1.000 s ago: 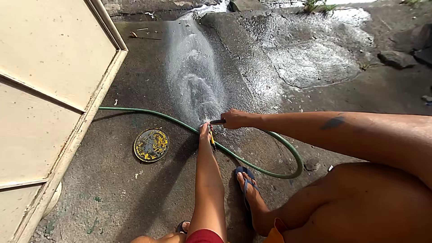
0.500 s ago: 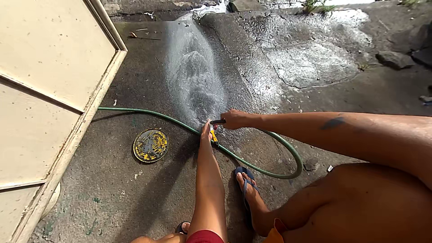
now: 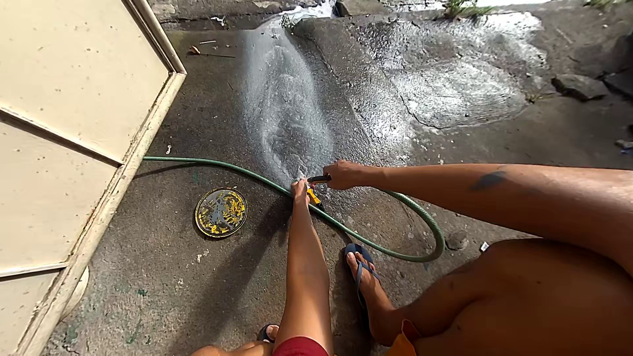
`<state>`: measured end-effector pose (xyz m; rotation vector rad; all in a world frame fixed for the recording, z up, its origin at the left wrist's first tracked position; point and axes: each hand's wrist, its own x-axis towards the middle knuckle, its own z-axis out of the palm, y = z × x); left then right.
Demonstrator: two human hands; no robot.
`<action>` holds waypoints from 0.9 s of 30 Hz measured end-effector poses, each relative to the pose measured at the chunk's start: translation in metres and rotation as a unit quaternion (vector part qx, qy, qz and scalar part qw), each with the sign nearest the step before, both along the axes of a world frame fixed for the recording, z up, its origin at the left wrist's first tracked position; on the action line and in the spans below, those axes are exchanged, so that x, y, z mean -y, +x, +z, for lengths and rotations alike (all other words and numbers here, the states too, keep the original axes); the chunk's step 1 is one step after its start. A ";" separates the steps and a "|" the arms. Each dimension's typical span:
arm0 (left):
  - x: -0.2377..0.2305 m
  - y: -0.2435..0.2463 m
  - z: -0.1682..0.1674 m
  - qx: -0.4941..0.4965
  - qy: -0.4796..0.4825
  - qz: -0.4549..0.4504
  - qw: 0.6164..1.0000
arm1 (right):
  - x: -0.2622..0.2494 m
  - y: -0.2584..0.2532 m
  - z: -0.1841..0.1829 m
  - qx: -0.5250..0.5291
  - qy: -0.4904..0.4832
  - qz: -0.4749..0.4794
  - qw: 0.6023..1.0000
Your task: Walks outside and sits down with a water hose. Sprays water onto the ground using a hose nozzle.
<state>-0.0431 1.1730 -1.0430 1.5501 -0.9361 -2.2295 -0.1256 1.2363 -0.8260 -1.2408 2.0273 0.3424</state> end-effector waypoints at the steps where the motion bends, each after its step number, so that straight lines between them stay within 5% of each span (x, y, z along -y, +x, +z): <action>1: 0.000 -0.001 -0.002 -0.006 -0.003 -0.001 1.000 | 0.000 0.000 0.000 0.000 0.001 0.000 1.000; 8: 0.003 -0.001 0.007 -0.092 0.088 0.027 0.992 | 0.001 -0.001 -0.001 0.001 -0.004 0.000 1.000; 27: 0.009 0.003 0.005 -0.135 0.071 -0.053 0.987 | 0.004 -0.005 -0.008 -0.003 -0.002 0.018 1.000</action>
